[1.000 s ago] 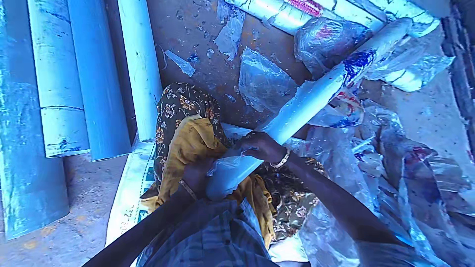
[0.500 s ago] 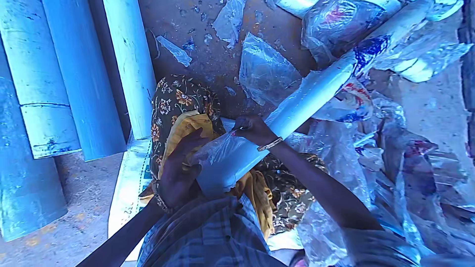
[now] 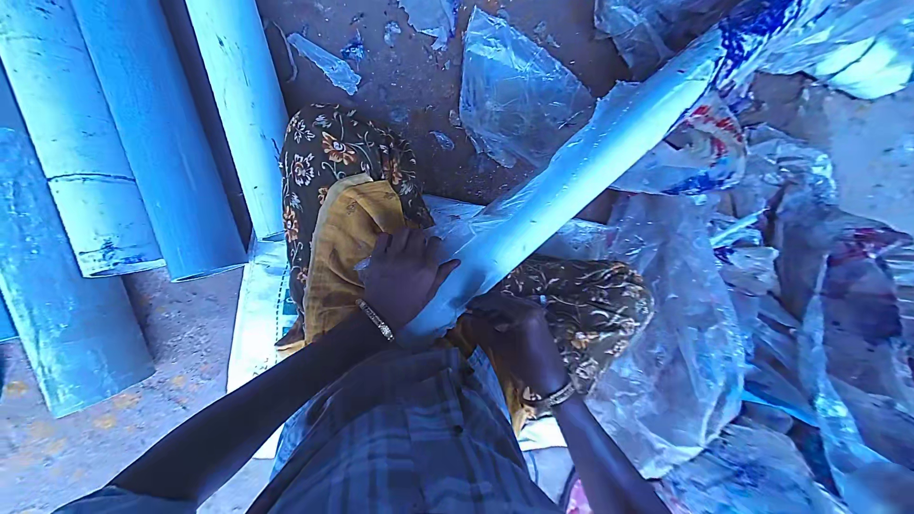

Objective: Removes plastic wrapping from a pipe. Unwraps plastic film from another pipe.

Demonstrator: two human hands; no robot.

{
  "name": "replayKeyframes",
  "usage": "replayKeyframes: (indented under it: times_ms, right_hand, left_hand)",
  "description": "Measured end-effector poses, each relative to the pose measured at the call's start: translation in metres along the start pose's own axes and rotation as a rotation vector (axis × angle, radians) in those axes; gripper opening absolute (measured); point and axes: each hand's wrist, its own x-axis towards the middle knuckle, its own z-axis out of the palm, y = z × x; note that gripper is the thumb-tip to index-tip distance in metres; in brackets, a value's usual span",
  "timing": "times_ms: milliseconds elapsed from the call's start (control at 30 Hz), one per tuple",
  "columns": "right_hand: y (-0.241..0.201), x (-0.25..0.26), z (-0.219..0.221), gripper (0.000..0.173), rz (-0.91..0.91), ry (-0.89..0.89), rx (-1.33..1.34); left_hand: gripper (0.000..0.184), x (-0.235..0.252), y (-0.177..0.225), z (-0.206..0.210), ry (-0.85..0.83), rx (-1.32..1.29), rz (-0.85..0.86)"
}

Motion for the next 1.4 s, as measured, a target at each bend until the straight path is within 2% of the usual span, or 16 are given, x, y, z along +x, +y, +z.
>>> replayKeyframes:
  times_ms: [100, 200, 333, 567, 700, 800, 900, 967, 1033, 1133, 1233, 1300, 1400]
  right_hand:
    - [-0.001, -0.015, 0.029, 0.019, 0.015, 0.195, -0.135]
    - [-0.005, -0.022, 0.055, 0.020, 0.031, 0.384, -0.268]
    - [-0.018, -0.019, 0.067, 0.015, 0.100, 0.460, -0.357]
    - [-0.030, -0.006, 0.063, 0.020, 0.293, 0.350, -0.301]
    - [-0.011, -0.015, 0.070, 0.024, 0.291, 0.426, -0.193]
    - [0.002, -0.023, 0.070, 0.020, 0.347, 0.439, 0.106]
    - [0.009, -0.031, 0.057, 0.016, 0.342, 0.436, 0.521]
    - [0.008, -0.033, 0.052, 0.019, 0.287, 0.463, 0.468]
    - [0.002, -0.031, 0.050, 0.021, 0.259, 0.439, 0.217]
    - [-0.007, -0.018, 0.042, 0.029, 0.309, 0.279, -0.052]
    - [0.003, -0.009, 0.033, 0.029, 0.319, 0.086, 0.003]
    - [0.012, -0.008, 0.031, 0.030, 0.276, 0.035, 0.093]
    - [0.021, -0.012, 0.040, 0.027, 0.156, 0.117, 0.148]
  left_hand:
    - [0.046, 0.001, -0.007, 0.005, -0.049, 0.048, 0.072]
    - [0.039, 0.001, -0.008, 0.007, -0.024, 0.049, 0.133]
    - [0.030, 0.000, -0.007, 0.009, 0.008, 0.041, 0.184]
    - [0.028, 0.003, -0.011, 0.008, 0.014, 0.027, 0.265]
    - [0.027, 0.004, -0.014, 0.007, 0.016, -0.010, 0.262]
    - [0.024, 0.002, -0.027, 0.001, -0.004, -0.022, 0.179]
    - [0.033, 0.003, -0.034, -0.012, -0.030, -0.002, 0.140]
    - [0.033, 0.005, -0.025, -0.017, 0.045, -0.051, 0.154]
    - [0.026, 0.009, -0.009, -0.017, 0.094, -0.154, 0.197]
    - [0.029, 0.021, 0.015, -0.005, 0.022, -0.199, 0.241]
    - [0.034, 0.028, 0.024, 0.008, -0.043, -0.081, 0.221]
    - [0.036, 0.031, 0.019, 0.012, -0.038, 0.000, 0.218]
    - [0.038, 0.033, 0.009, 0.017, -0.059, 0.019, 0.220]
